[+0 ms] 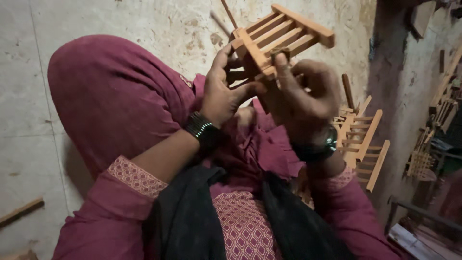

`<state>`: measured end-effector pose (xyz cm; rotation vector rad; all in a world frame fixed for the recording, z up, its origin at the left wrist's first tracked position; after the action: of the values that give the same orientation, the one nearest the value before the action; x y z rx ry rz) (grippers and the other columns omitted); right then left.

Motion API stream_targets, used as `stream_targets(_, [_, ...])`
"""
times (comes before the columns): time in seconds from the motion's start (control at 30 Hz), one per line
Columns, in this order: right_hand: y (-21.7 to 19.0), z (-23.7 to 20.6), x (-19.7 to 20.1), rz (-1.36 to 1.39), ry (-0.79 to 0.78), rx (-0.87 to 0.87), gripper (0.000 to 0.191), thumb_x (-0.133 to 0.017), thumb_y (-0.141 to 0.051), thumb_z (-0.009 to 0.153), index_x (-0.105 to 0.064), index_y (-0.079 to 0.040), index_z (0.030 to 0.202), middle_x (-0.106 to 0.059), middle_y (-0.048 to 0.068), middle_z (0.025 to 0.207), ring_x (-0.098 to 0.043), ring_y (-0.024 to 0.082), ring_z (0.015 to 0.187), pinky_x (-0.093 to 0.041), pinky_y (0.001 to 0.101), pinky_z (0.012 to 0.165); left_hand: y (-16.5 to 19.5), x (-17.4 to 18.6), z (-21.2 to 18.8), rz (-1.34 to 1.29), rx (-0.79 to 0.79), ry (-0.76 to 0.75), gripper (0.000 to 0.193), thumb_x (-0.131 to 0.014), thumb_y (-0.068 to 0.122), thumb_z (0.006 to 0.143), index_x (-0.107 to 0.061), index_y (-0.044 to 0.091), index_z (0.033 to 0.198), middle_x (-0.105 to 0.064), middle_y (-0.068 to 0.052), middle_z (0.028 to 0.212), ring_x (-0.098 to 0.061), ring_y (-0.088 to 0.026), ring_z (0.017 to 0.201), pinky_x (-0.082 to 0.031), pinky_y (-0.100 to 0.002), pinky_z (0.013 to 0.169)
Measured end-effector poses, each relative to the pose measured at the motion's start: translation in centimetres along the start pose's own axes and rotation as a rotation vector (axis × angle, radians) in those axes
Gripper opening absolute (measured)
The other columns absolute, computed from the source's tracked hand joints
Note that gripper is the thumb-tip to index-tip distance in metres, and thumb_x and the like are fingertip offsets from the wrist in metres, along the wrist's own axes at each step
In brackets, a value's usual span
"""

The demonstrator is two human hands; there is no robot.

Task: The person sits cross-legged on the floor and assembles small wooden chair frames, fitting slats and side pieces together by hand and rubbing surfaces with a small block. They work on one frame at a time, turning it over to reach different joints, with finished frames piled nearby.

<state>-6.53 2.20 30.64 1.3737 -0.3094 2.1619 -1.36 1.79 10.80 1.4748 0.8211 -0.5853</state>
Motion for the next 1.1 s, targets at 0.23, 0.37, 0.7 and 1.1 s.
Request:
stream_targets(0.23, [1.6, -0.7, 0.0, -0.221, -0.048, 0.029, 0.033, -0.087, -0.028, 0.099, -0.077, -0.016, 0.128, -0.064, -0.001, 0.103, -0.053, 0.014, 0.086, -0.043, 0.0320, 0.072, 0.7, 0.3, 0.0, -0.042, 0.007, 0.028, 0.085, -0.088, 0.002, 0.084, -0.038, 0.005, 0.153, -0.063, -0.011, 0.131, -0.070, -0.023, 0.120, -0.066, -0.038, 0.099])
stream_targets(0.37, [1.0, 0.3, -0.1, -0.172, -0.143, 0.048, 0.038, -0.086, -0.033, 0.098, -0.076, -0.020, 0.132, -0.065, -0.001, 0.107, -0.051, 0.013, 0.085, -0.042, 0.0336, 0.078, 0.9, 0.1, 0.0, -0.155, 0.006, 0.010, 0.084, -0.085, 0.002, 0.085, -0.035, 0.005, 0.153, -0.063, -0.011, 0.130, -0.069, -0.023, 0.120, -0.066, -0.039, 0.098])
stream_targets(0.7, [1.1, 0.6, 0.1, -0.225, -0.047, 0.121, 0.022, -0.072, -0.023, 0.112, -0.076, -0.018, 0.132, -0.065, -0.001, 0.097, -0.047, 0.011, 0.073, -0.037, 0.0319, 0.070, 1.7, 0.2, 0.0, -0.168, 0.013, 0.019, 0.079, -0.083, 0.002, 0.090, -0.039, 0.001, 0.155, -0.065, -0.014, 0.131, -0.070, -0.025, 0.121, -0.064, -0.039, 0.100])
stream_targets(1.1, [0.4, 1.0, 0.8, -0.279, -0.031, 0.007, 0.034, -0.078, -0.028, 0.100, -0.075, -0.010, 0.128, -0.061, 0.002, 0.093, -0.047, 0.015, 0.070, -0.037, 0.0349, 0.069, 1.9, 0.0, -0.5, -0.070, -0.051, -0.043, 0.089, -0.089, 0.011, 0.090, -0.035, 0.000, 0.160, -0.065, -0.013, 0.135, -0.070, -0.024, 0.125, -0.062, -0.038, 0.107])
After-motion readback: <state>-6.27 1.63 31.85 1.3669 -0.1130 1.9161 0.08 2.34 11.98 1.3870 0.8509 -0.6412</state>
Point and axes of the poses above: each hand's wrist, its own z-axis towards the middle knuckle, its own x-axis out of the back of the hand, y = z × x, the point moved 8 cm from there along z, towards the middle knuckle
